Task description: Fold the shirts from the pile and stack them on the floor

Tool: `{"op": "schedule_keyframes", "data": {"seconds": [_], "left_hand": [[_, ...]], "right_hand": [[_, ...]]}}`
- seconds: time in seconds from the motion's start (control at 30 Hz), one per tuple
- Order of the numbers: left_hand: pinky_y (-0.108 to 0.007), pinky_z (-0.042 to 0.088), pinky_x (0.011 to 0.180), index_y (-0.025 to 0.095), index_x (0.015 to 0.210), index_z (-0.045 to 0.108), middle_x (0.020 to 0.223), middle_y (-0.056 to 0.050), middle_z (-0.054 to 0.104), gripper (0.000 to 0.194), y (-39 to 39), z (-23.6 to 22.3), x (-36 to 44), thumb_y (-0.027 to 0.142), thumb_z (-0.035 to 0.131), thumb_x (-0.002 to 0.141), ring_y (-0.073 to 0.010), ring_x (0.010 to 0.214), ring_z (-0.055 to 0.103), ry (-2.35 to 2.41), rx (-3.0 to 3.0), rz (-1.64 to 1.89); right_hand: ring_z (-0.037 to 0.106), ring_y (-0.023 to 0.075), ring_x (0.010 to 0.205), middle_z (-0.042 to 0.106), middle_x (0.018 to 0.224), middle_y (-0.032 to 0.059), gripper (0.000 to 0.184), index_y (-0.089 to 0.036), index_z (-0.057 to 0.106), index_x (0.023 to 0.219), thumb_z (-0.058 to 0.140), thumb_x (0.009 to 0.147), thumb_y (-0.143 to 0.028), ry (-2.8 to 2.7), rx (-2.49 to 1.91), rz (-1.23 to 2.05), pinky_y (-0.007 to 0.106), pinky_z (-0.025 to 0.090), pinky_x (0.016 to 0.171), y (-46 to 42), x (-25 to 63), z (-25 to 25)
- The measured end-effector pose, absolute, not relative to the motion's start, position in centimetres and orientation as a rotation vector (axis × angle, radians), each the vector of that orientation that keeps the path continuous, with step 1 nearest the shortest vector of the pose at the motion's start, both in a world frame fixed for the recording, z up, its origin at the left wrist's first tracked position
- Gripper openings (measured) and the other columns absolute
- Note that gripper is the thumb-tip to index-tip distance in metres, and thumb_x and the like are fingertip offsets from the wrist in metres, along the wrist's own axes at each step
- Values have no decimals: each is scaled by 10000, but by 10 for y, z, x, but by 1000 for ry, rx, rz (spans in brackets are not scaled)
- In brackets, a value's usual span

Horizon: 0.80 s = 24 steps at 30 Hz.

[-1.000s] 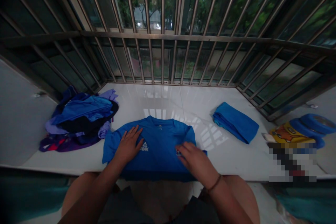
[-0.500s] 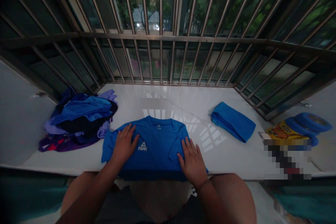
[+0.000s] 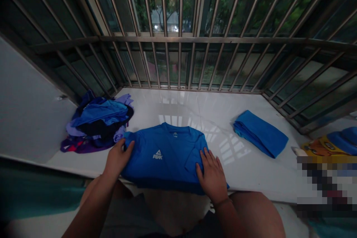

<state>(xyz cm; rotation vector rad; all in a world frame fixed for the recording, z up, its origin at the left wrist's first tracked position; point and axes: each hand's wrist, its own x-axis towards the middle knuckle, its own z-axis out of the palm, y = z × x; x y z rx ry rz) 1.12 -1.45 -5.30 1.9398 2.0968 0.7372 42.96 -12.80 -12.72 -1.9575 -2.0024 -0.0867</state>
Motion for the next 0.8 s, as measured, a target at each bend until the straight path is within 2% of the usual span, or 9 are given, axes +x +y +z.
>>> {"op": "schedule_keyframes", "data": {"seconds": [0.1,0.2,0.33,0.4,0.47,0.53,0.63,0.73,0.8], "left_hand": [[-464,537,1197,243,1258,715,1496,-140,729,391,-27,-41,38,556,642,1035,-339,1366,702,1643,2214,734],[-453,564,1167,274,1428,684,1465,-106,756,474,-35,-41,54,571,629,1062,-318,1334,728,1384,2255,508],[-400,546,1163,220,1330,722,1353,-121,779,410,-8,-50,52,398,398,1151,-271,1277,740,1585,2176,448],[-418,518,1184,155,1360,699,1392,-183,736,405,20,-53,45,325,423,1118,-296,1303,717,1771,2144,400],[-443,526,1150,104,1392,679,1396,-233,714,427,52,-54,40,340,531,1069,-336,1282,717,1857,2106,329],[-420,559,1053,115,1308,725,1292,-212,758,421,81,-53,38,379,686,982,-342,1183,747,1838,2088,248],[-332,561,857,186,998,787,993,-92,810,254,117,-50,38,366,838,826,-288,969,773,1749,2061,110],[-290,513,727,220,733,741,737,-10,754,213,144,-45,40,356,903,711,-244,787,745,1640,2030,11],[-285,494,695,228,669,714,647,13,710,237,162,-40,42,343,922,658,-232,725,720,1603,2017,8]], "right_hand": [[520,349,1573,525,1714,143,594,-174,578,1635,440,1137,-466,-1974,-1955,-72,603,375,1315,-128,428,-129],[494,347,1593,505,1730,138,606,-185,561,1654,441,1134,-472,-1966,-1972,-23,602,347,1331,-129,429,-133],[514,362,1571,532,1709,146,594,-183,624,1601,468,1124,-500,-1979,-1979,77,595,388,1308,-125,435,-125],[611,335,1470,639,1601,158,536,-178,717,1485,414,1150,-466,-1964,-1967,139,537,444,1276,-112,440,-109],[681,297,1351,713,1479,171,538,-162,758,1399,326,1176,-391,-1931,-2020,191,461,477,1242,-89,446,-87],[693,288,1313,706,1464,198,511,-127,725,1433,334,1171,-325,-1897,-2125,225,419,483,1216,-59,454,-67],[736,295,1230,730,1408,223,413,-102,720,1428,586,1082,-283,-1891,-2245,317,377,536,1105,-12,465,-50],[782,250,1032,827,1090,136,217,-152,822,1145,778,965,-266,-1935,-2265,478,311,568,943,24,474,-47],[776,220,983,821,989,87,154,-167,815,1020,802,979,-315,-1928,-2259,544,322,575,943,43,478,-45]]}}
